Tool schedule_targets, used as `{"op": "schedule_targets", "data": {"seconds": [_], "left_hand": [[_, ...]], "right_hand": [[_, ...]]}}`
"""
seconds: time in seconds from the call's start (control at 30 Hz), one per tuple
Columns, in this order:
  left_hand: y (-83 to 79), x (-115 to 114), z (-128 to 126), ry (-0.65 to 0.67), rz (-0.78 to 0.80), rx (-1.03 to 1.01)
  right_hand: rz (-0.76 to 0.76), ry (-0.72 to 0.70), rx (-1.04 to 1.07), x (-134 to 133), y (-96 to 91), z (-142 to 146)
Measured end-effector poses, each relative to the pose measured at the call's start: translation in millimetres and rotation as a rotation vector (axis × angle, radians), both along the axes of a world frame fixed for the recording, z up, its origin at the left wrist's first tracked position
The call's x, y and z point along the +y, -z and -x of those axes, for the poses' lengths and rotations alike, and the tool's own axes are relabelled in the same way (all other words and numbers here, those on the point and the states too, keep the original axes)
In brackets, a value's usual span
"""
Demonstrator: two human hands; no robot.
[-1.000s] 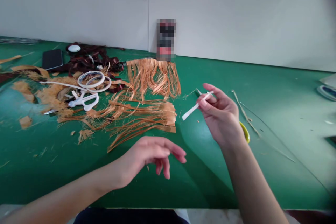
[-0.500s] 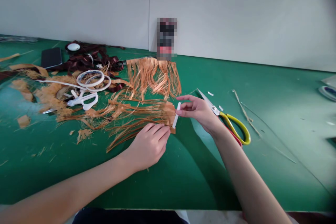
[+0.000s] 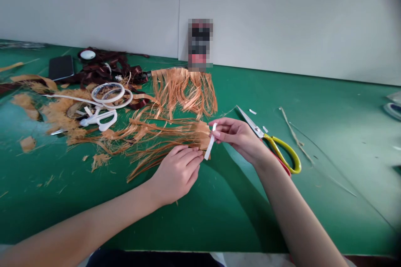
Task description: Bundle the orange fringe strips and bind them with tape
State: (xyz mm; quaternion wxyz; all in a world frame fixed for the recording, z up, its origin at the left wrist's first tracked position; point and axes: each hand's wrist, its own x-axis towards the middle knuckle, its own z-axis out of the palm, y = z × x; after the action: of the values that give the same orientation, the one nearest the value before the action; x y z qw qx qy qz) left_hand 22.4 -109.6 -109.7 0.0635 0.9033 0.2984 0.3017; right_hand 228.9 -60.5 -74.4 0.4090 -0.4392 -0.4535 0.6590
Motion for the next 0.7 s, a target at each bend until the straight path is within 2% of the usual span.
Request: {"op": "schedule_targets", "data": {"seconds": [0.13,0.27,0.47,0.57,0.7], "left_hand": [[-8.1,-1.4,3.0,-0.01,0.155,-0.109],[-22.3,-2.0,5.8,-0.105,0.4,-0.276],[-27.8,1.3,2.1,-0.113,0.72,-0.321],[-27.9,2.8,0.9,-0.106,0.843,-0.376],[-34.0,3.2,2.1,-0.108,0.967,-0.52]], "right_hand": [[-0.01,0.001,0.007,-5.0,-1.0,3.2],[-0.044,-0.026,-0.019,-9.2,-6.7,7.7],[-0.141,-0.086,-0.078,-14.7,-18.4,16.7],[-0.293,-0.043,-0.27,-16.7,-19.7,19.7],[-0.71,0.153,-0.675,-19.4,-24.5,23.2]]}}
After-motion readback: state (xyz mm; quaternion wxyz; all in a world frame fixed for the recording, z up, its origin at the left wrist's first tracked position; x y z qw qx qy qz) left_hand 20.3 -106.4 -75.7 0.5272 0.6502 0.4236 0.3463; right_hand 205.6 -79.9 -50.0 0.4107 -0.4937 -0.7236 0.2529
